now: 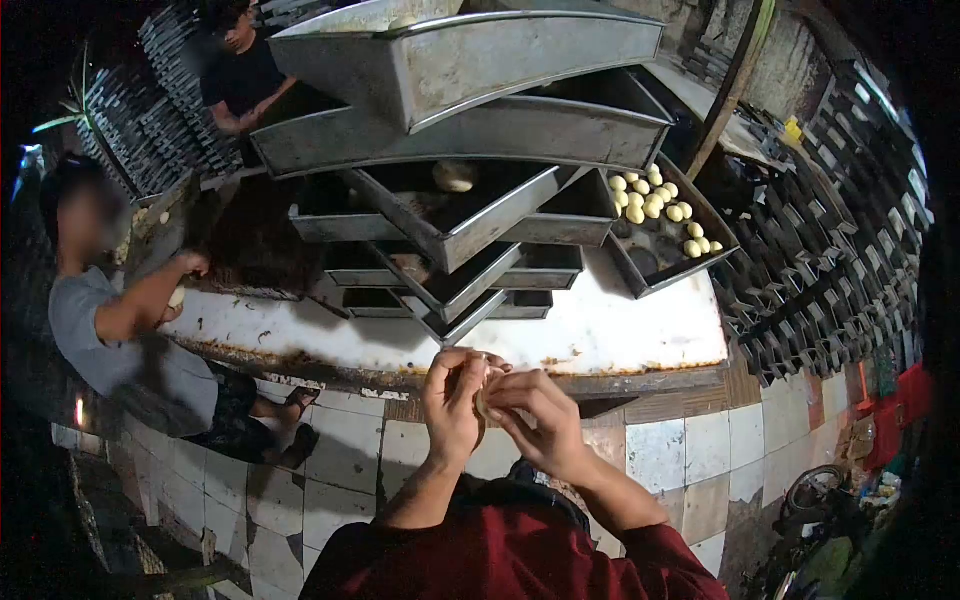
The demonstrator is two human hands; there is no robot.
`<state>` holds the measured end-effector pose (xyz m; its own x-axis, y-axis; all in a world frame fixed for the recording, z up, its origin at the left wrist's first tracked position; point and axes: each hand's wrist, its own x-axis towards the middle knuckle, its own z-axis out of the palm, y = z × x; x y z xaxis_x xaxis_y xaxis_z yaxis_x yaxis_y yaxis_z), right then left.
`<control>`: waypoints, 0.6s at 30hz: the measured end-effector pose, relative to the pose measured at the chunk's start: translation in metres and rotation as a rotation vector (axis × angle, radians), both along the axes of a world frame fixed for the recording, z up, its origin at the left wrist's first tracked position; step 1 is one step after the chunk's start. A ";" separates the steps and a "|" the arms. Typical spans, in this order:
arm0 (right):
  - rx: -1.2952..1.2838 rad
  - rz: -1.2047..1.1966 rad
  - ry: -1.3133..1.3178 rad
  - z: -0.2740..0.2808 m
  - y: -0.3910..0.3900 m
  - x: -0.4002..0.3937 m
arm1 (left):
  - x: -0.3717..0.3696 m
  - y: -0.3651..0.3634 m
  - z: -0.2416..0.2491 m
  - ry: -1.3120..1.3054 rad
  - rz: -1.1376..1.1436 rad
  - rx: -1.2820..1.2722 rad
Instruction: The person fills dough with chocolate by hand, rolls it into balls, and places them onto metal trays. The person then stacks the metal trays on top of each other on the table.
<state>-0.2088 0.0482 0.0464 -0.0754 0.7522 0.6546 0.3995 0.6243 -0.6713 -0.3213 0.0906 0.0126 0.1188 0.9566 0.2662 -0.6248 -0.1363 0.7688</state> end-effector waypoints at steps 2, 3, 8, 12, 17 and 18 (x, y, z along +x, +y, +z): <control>0.210 -0.079 -0.037 -0.006 0.002 0.014 | 0.014 -0.007 0.007 0.097 0.001 -0.035; 0.212 -0.193 -0.029 -0.019 0.003 0.026 | 0.025 -0.014 0.011 0.260 0.056 0.014; 0.037 -0.227 0.332 -0.051 0.017 0.075 | 0.104 -0.024 -0.002 -0.014 -0.129 -0.291; -0.221 -0.093 0.250 -0.065 0.009 0.106 | 0.103 0.005 -0.027 -0.152 -0.703 -0.731; -1.035 -0.099 1.131 -0.072 0.015 0.170 | 0.044 0.010 0.042 0.321 -0.584 -0.286; -1.016 -0.021 1.150 -0.061 0.020 0.188 | 0.023 0.022 0.058 0.329 -0.476 0.020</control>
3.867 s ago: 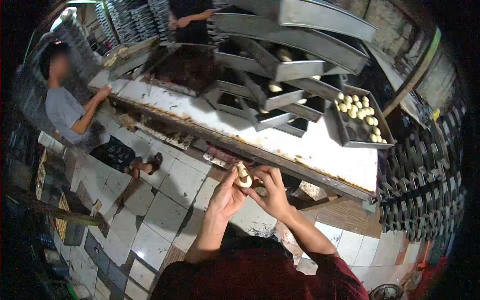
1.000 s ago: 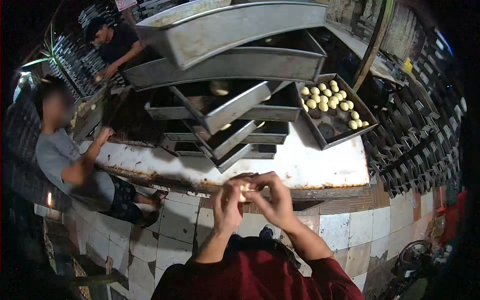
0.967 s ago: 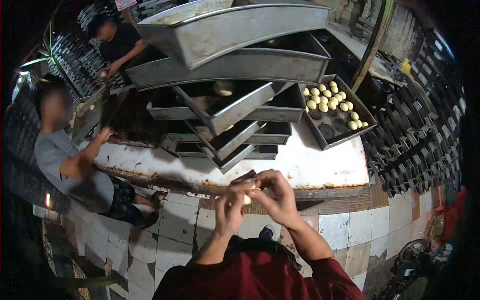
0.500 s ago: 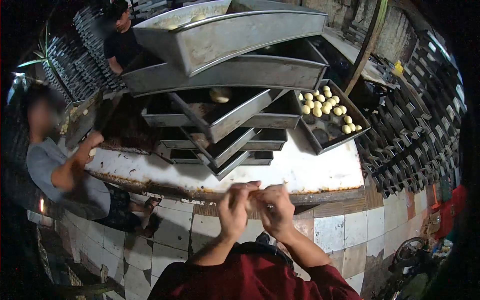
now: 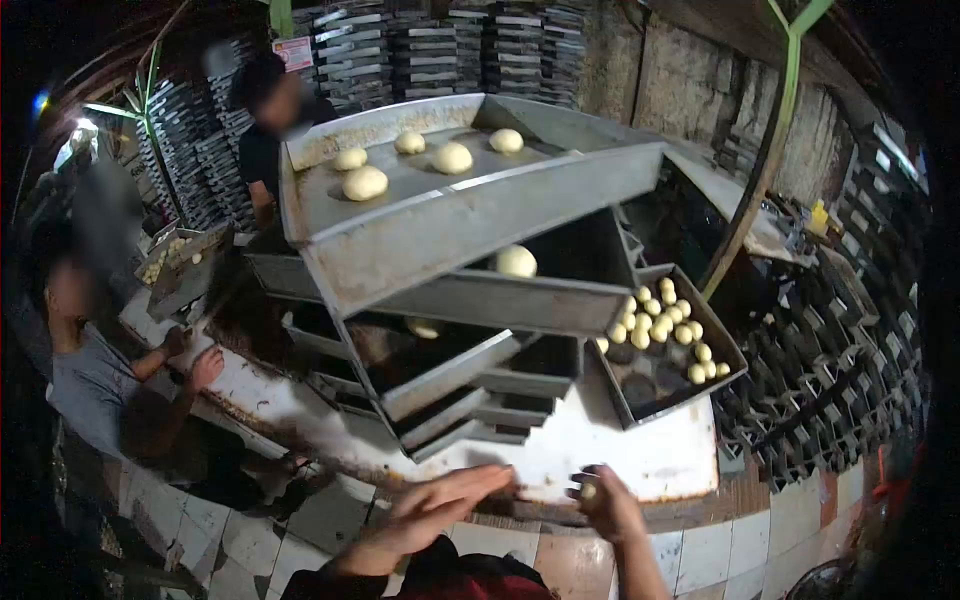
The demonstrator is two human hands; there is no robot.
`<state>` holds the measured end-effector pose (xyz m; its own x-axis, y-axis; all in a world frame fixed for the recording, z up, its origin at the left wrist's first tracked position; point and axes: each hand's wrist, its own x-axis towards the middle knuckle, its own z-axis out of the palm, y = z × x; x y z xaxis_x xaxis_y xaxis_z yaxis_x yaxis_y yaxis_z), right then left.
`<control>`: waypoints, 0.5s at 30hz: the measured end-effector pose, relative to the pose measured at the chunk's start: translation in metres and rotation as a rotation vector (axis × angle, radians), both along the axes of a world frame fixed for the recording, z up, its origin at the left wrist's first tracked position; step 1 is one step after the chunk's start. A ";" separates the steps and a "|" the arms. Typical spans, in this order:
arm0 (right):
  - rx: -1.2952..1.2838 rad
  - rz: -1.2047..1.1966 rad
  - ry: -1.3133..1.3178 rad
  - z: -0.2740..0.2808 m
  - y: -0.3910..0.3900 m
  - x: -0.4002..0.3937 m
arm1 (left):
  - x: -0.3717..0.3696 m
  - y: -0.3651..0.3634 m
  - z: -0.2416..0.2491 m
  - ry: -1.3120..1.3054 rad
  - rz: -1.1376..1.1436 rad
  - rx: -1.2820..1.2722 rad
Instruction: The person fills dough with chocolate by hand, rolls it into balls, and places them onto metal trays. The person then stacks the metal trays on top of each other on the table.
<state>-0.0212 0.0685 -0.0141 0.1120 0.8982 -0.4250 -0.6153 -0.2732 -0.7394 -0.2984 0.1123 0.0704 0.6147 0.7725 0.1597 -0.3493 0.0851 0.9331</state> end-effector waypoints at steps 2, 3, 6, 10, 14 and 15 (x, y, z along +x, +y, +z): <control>0.165 0.092 -0.239 0.038 0.006 0.030 | -0.037 0.028 0.029 -0.161 0.272 0.468; 0.286 0.140 -0.521 0.075 0.013 0.035 | -0.052 0.043 0.039 -0.254 0.475 0.633; 0.658 -0.041 -1.291 0.225 0.028 -0.004 | -0.067 0.097 0.047 -0.065 0.886 1.018; 0.830 -0.131 -1.806 0.370 0.101 -0.066 | -0.061 0.130 0.030 0.188 0.787 1.393; 0.508 -0.016 -2.054 0.475 0.215 -0.127 | -0.044 0.139 -0.029 0.081 0.925 1.517; 0.657 -0.069 -2.174 0.489 0.251 -0.119 | -0.023 0.147 -0.080 0.076 1.100 1.712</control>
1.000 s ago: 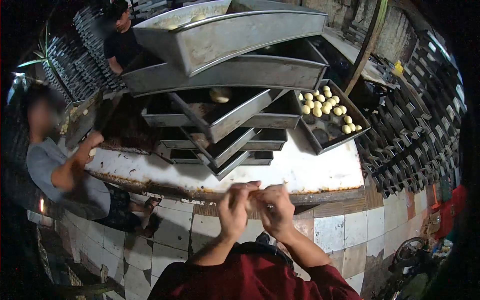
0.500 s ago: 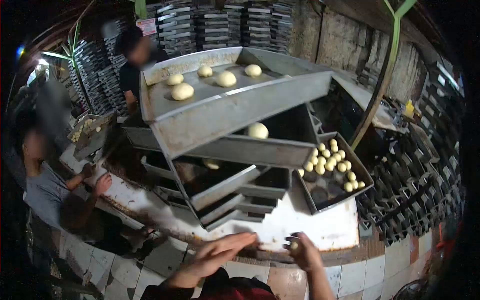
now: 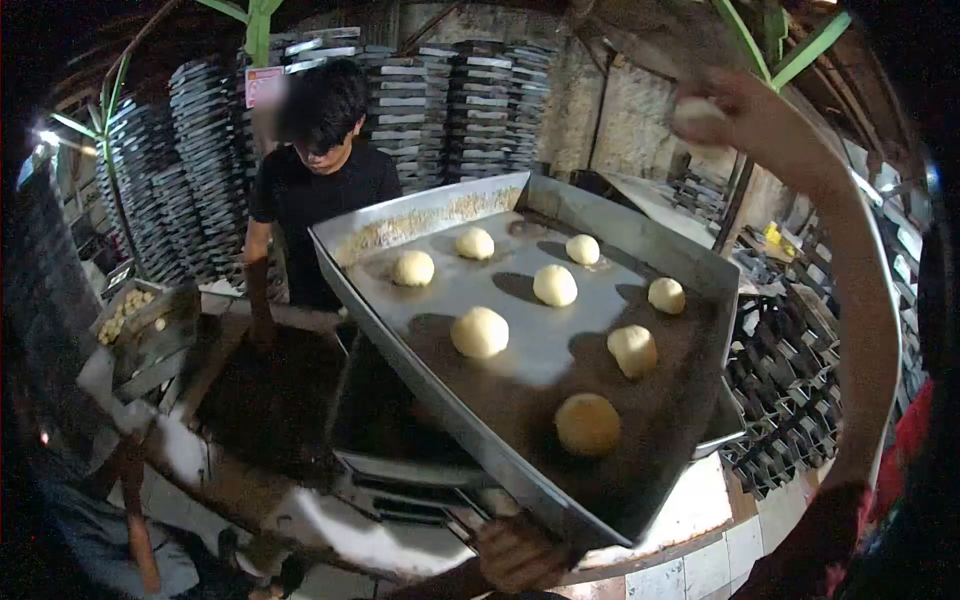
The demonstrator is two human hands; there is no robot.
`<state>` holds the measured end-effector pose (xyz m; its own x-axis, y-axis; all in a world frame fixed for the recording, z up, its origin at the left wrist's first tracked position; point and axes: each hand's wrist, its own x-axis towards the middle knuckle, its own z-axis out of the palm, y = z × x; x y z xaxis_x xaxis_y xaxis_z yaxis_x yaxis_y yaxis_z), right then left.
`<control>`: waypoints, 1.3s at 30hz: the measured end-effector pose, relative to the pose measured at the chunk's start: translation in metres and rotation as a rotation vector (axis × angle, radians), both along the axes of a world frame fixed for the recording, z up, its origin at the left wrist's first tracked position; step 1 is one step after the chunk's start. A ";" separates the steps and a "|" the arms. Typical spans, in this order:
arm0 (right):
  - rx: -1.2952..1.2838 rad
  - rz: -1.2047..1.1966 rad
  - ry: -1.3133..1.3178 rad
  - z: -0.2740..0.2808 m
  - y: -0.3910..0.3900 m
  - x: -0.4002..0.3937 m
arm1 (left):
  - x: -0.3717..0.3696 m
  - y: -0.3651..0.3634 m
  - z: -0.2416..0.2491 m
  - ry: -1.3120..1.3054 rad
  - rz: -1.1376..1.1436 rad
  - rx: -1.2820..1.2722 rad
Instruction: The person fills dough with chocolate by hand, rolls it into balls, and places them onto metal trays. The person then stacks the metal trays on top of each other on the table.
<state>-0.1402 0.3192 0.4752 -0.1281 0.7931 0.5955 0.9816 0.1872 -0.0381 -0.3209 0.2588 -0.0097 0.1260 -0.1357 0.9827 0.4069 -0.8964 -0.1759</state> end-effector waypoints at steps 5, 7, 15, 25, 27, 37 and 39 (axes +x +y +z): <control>0.141 0.043 -0.139 0.018 0.175 0.001 | 0.049 -0.041 -0.095 0.622 2.075 0.694; -0.016 -0.227 0.027 -0.014 0.232 0.000 | 0.047 -0.045 -0.082 0.521 1.850 0.647; -0.134 0.026 -0.036 -0.084 0.259 -0.008 | 0.032 -0.025 -0.052 0.035 0.425 0.085; 0.230 0.558 -0.255 -0.084 -0.055 0.029 | -0.066 -0.031 0.049 0.411 -0.600 -0.988; 0.451 0.401 -0.326 -0.124 -0.097 0.084 | -0.040 -0.025 0.082 0.133 -0.265 -0.581; -0.524 -0.358 0.082 -0.515 -0.075 0.449 | 0.022 -0.101 0.023 -0.399 0.937 -0.330; -0.671 -0.308 -0.125 -0.557 -0.056 0.464 | 0.081 -0.134 0.016 -0.700 -0.030 -0.307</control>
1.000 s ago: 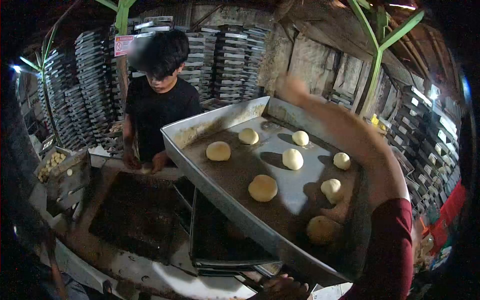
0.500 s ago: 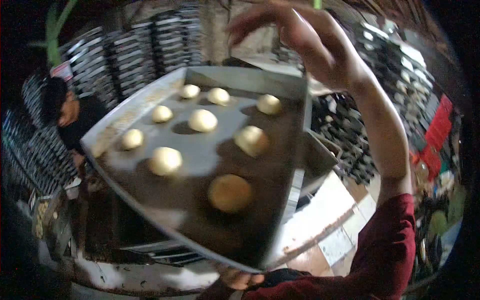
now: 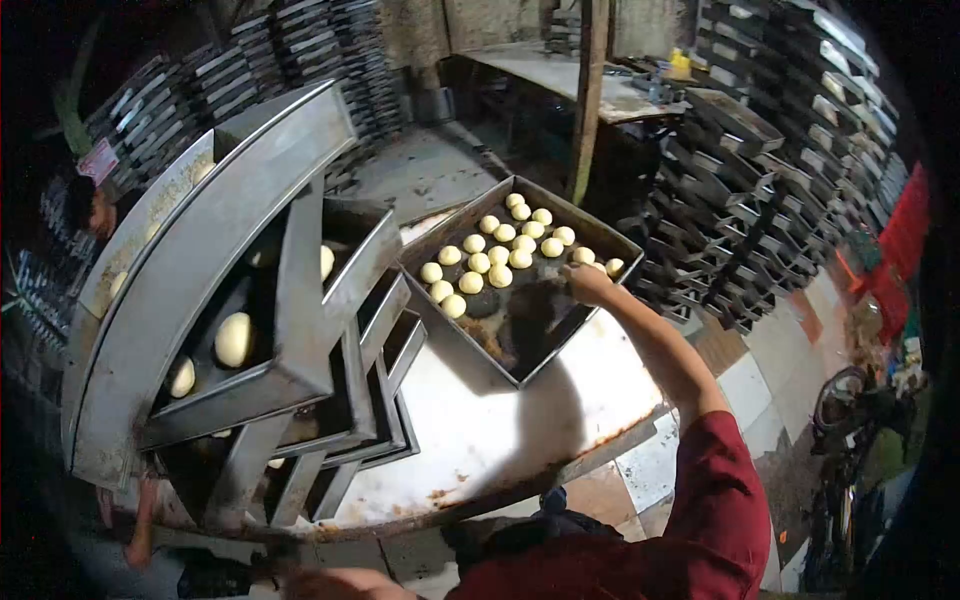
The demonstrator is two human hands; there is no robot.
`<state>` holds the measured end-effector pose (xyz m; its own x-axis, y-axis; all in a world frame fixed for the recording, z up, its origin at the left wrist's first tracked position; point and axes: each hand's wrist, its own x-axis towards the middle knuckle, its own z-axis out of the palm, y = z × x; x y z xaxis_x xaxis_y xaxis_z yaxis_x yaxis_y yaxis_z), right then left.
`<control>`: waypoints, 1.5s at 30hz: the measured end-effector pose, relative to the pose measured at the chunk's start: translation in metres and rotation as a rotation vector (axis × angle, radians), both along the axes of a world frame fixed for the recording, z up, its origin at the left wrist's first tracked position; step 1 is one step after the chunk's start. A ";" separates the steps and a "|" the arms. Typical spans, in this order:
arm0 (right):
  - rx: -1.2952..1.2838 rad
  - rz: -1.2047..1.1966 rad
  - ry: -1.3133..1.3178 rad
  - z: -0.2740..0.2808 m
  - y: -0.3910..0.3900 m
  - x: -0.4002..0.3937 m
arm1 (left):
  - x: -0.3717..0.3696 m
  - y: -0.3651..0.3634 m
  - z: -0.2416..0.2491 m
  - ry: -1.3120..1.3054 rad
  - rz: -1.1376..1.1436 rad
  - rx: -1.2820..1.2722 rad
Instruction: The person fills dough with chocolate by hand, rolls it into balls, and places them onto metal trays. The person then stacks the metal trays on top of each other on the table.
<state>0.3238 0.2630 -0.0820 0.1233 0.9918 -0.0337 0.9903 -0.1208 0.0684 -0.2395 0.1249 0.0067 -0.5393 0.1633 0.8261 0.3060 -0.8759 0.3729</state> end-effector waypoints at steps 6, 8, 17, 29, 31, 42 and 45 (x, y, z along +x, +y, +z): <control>-0.034 -0.061 -0.077 -0.014 0.011 -0.020 | 0.117 -0.088 -0.019 0.238 -0.303 -0.857; 0.280 -0.025 0.284 0.009 -0.019 -0.061 | 0.134 -0.088 -0.033 -0.006 -0.611 -0.992; 0.155 0.843 1.136 0.077 -0.302 -0.226 | 0.198 -0.087 -0.094 -0.506 -1.347 -1.448; 1.142 -0.478 1.045 -0.001 -0.276 0.047 | 0.379 -0.103 -0.033 -0.644 -1.775 -1.427; 1.216 -0.526 0.837 -0.010 -0.274 0.173 | 0.412 -0.090 -0.030 -0.725 -1.663 -1.447; 1.017 -1.062 1.268 -0.290 -0.233 0.641 | 0.579 -0.010 -0.124 0.100 -0.219 -1.158; 0.562 -1.332 1.600 -0.536 -0.254 0.580 | 0.572 0.016 -0.147 0.228 0.108 -1.157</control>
<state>0.9033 0.0092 -0.6177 0.7408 0.3046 -0.5987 -0.5160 -0.3126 -0.7975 0.3326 0.1413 -0.1405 -0.4556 0.8397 0.2956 0.5201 -0.0185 0.8539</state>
